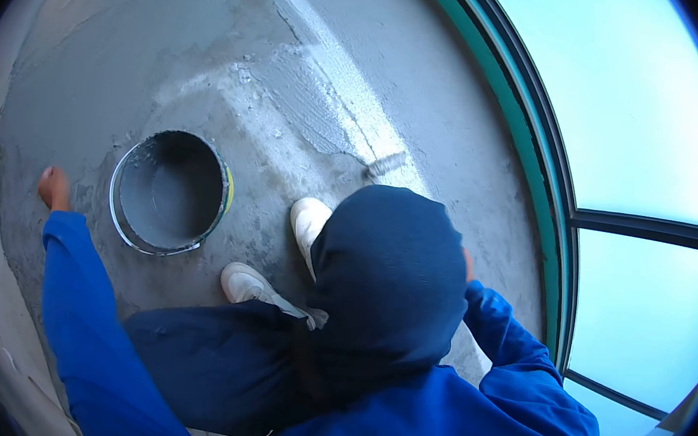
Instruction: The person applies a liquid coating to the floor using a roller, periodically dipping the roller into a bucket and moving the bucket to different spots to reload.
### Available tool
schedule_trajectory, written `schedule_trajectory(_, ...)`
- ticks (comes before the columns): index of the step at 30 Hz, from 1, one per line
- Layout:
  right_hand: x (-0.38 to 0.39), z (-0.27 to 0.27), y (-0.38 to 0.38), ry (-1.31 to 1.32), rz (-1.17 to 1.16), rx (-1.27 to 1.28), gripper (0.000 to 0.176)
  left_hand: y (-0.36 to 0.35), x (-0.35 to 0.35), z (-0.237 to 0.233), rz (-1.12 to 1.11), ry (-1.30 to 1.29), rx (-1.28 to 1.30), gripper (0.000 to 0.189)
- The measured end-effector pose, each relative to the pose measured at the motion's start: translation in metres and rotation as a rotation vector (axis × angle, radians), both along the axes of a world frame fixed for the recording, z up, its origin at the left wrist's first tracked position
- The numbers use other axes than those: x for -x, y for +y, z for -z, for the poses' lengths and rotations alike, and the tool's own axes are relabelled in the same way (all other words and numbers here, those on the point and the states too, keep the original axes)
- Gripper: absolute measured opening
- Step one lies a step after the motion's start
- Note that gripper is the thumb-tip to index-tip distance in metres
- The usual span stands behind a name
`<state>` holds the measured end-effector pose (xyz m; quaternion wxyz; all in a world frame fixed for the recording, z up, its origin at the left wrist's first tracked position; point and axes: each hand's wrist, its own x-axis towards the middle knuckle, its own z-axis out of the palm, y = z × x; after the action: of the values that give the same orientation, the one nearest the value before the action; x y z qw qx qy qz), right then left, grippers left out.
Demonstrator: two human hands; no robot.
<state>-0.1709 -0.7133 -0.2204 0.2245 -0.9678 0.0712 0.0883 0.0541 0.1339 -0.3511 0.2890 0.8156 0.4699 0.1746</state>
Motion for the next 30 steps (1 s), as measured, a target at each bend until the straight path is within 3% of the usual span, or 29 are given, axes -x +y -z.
schedule_trajectory(1, -0.035, -0.003, 0.021, 0.098, -0.034, 0.137, 0.025, -0.013, -0.005, -0.012, 0.006, 0.012, -0.014, 0.037)
schedule_trajectory(6, -0.153, 0.031, 0.075, -0.021, -0.088, 0.154, 0.025, -0.056, -0.002, -0.059, 0.050, -0.040, -0.067, 0.036)
schedule_trajectory(9, -0.225, 0.043, 0.107, -0.082, -0.149, 0.188, 0.026, -0.036, 0.020, -0.075, 0.091, 0.013, -0.145, 0.038)
schedule_trajectory(19, -0.464, 0.063, 0.227, -0.155, -0.252, 0.191, 0.033, 0.024, 0.184, -0.112, -0.193, 0.313, -0.326, 0.042)
schedule_trajectory(25, -0.533, -0.027, 0.287, -0.080, -0.237, 0.291, 0.033, 0.027, 0.249, -0.128, -0.346, 0.410, -0.382, 0.039)
schedule_trajectory(30, -0.592, -0.016, 0.320, -0.143, -0.288, 0.301, 0.034, 0.021, 0.264, -0.132, -0.374, 0.471, -0.378, 0.038)
